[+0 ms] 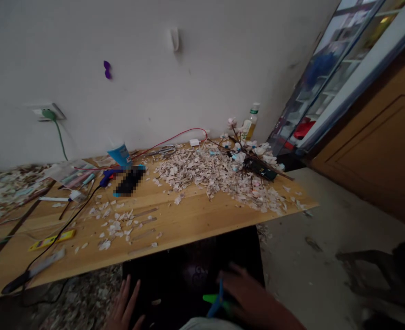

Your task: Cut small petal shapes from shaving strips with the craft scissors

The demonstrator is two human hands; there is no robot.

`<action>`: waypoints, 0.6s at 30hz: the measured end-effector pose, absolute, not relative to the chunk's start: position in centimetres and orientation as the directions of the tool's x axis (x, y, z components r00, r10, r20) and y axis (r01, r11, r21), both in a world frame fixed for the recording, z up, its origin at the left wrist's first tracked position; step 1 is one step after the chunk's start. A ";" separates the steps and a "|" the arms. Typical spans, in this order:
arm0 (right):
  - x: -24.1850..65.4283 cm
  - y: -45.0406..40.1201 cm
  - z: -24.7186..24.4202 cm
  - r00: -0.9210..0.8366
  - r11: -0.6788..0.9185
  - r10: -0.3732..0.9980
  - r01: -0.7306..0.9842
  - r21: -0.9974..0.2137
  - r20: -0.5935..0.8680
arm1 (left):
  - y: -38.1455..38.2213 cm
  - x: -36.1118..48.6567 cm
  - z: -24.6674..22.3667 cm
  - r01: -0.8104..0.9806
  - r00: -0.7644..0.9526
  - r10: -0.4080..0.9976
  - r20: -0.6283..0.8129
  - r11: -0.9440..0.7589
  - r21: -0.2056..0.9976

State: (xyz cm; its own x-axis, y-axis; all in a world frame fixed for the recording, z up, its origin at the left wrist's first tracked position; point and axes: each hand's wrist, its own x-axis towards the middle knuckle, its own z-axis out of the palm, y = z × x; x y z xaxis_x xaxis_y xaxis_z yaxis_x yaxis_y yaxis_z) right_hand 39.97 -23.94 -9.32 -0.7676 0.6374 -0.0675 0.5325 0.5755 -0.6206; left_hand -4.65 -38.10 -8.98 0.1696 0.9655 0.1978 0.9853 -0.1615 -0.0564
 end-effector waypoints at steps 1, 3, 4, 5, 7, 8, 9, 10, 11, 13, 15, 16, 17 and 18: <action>41.5 -22.3 -9.1 -0.682 0.564 0.730 0.629 -0.534 -0.033 | -37.4 -4.5 -8.3 0.958 0.283 0.934 0.220 -0.266 -0.103; 44.7 -20.2 -8.7 -0.349 0.393 0.920 0.824 -0.409 0.181 | -35.9 -4.0 -6.8 0.855 0.518 0.833 0.196 -0.499 -0.142; 45.8 -19.9 -8.4 -0.259 0.350 0.928 0.853 -0.388 0.267 | -35.1 -3.4 -6.1 0.778 0.628 0.762 0.159 -0.618 -0.113; 46.2 -20.2 -8.0 -0.249 0.362 0.917 0.847 -0.389 0.313 | -34.4 -2.6 -5.5 0.697 0.715 0.689 0.115 -0.715 -0.051; 44.9 -22.0 -6.7 -0.437 0.499 0.866 0.744 -0.445 0.243 | -32.7 -0.1 -5.1 0.576 0.811 0.584 0.024 -0.805 0.142; 43.2 -23.3 -5.8 -0.577 0.595 0.791 0.644 -0.481 0.206 | -31.8 1.3 -5.2 0.565 0.816 0.578 -0.024 -0.787 0.248; 41.1 -24.5 -4.9 -0.693 0.658 0.702 0.540 -0.525 0.167 | -30.8 2.6 -5.4 0.575 0.805 0.590 -0.067 -0.745 0.339; 38.9 -25.6 -3.9 -0.775 0.704 0.607 0.422 -0.571 0.176 | -29.8 3.7 -5.6 0.600 0.781 0.614 -0.112 -0.689 0.407; 36.7 -26.3 -3.0 -0.813 0.727 0.543 0.328 -0.604 0.212 | -28.8 4.5 -5.8 0.636 0.749 0.643 -0.162 -0.628 0.448; 33.1 -26.8 -1.5 -0.826 0.748 0.479 0.205 -0.632 0.299 | -27.0 5.0 -6.3 0.748 0.637 0.719 -0.278 -0.488 0.450; 31.1 -26.3 -0.7 -0.792 0.751 0.491 0.175 -0.636 0.362 | -25.4 4.1 -6.8 0.855 0.488 0.791 -0.370 -0.347 0.386; 30.6 -26.0 -0.6 -0.773 0.733 0.522 0.190 -0.653 0.361 | -24.7 3.4 -7.1 0.900 0.402 0.827 -0.394 -0.278 0.336; 30.3 -25.6 -0.6 -0.745 0.697 0.572 0.220 -0.683 0.343 | -24.1 2.8 -7.5 0.936 0.315 0.860 -0.402 -0.213 0.279; 30.0 -25.2 -0.7 -0.705 0.645 0.635 0.258 -0.719 0.317 | -23.5 2.2 -7.9 0.963 0.232 0.891 -0.391 -0.156 0.218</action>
State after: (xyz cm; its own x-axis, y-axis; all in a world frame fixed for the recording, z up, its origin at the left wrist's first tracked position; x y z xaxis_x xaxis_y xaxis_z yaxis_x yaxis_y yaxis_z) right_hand 29.97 -25.22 -0.74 -0.7048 0.6347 0.3168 0.2577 0.6451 -0.7193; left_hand 2.23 -23.50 -7.89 0.2323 0.8907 -0.3908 0.9635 -0.1556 0.2180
